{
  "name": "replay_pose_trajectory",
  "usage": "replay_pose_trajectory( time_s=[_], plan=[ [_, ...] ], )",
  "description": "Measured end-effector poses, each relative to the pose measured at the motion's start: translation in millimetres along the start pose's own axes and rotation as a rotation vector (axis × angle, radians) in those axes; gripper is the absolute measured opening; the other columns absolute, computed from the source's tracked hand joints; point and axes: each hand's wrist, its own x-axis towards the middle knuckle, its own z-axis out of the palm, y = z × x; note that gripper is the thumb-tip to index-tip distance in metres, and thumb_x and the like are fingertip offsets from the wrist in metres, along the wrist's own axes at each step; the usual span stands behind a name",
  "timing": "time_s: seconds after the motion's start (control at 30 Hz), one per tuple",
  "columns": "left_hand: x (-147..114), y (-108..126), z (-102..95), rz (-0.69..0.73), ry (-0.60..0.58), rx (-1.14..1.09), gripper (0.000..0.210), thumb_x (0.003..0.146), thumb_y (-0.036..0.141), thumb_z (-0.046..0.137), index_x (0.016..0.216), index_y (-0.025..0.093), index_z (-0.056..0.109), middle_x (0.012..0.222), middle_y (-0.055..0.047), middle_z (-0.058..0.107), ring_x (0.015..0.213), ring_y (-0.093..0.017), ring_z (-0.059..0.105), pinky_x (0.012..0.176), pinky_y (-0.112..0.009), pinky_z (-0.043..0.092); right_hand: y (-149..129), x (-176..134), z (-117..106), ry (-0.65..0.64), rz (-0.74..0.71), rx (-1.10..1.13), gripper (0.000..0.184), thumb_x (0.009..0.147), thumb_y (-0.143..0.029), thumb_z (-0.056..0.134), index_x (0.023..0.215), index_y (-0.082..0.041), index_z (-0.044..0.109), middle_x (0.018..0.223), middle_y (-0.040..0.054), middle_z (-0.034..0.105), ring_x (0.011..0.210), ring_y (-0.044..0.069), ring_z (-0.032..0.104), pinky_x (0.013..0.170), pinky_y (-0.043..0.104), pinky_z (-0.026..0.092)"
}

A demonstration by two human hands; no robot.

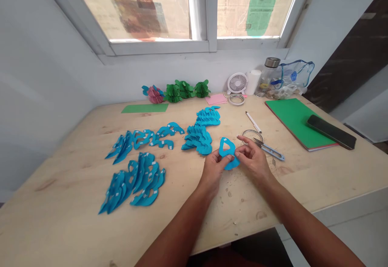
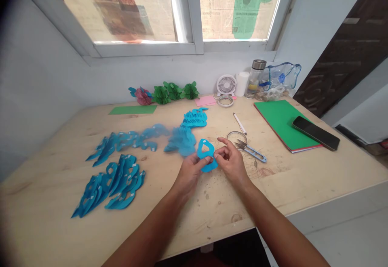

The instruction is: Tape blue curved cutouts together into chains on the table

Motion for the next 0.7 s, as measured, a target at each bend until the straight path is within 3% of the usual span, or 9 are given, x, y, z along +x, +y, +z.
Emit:
replay_pose_trajectory(
  time_s=[0.17,0.4,0.7],
  plan=[
    [-1.3,3.2,-1.8,-0.016,0.040,0.031,0.020,0.062,0.032,0.071,0.066,0.012,0.066,0.062,-0.004,0.064,0.057,-0.013,0.056,0.052,-0.022,0.042,-4.1,-1.1,1.2,0.005,0.032,0.015,0.052,0.070,-0.026,0.064,0.119,-0.018,0.049,0.068,-0.0021,0.063,0.067,0.016,0.060,0.060,0.027,0.044],
    [-0.6,8.3,-3.2,0.023,0.122,0.063,0.016,0.062,0.029,0.068,0.061,0.013,0.063,0.058,-0.001,0.062,0.053,-0.011,0.053,0.048,-0.021,0.038,-1.4,-1.2,1.2,-0.021,0.029,-0.013,0.051,0.072,-0.027,0.063,0.120,-0.018,0.050,0.068,-0.0008,0.065,0.069,0.017,0.062,0.064,0.030,0.046],
    [-3.6,4.4,2.2,-0.005,0.064,0.034,0.014,0.063,0.025,0.067,0.071,0.014,0.064,0.059,0.001,0.059,0.051,-0.011,0.051,0.045,-0.021,0.040,-2.8,-2.2,2.9,-0.019,0.053,0.018,0.049,0.072,-0.025,0.063,0.119,-0.019,0.048,0.068,-0.0026,0.063,0.064,0.016,0.060,0.063,0.029,0.045]
  ],
)
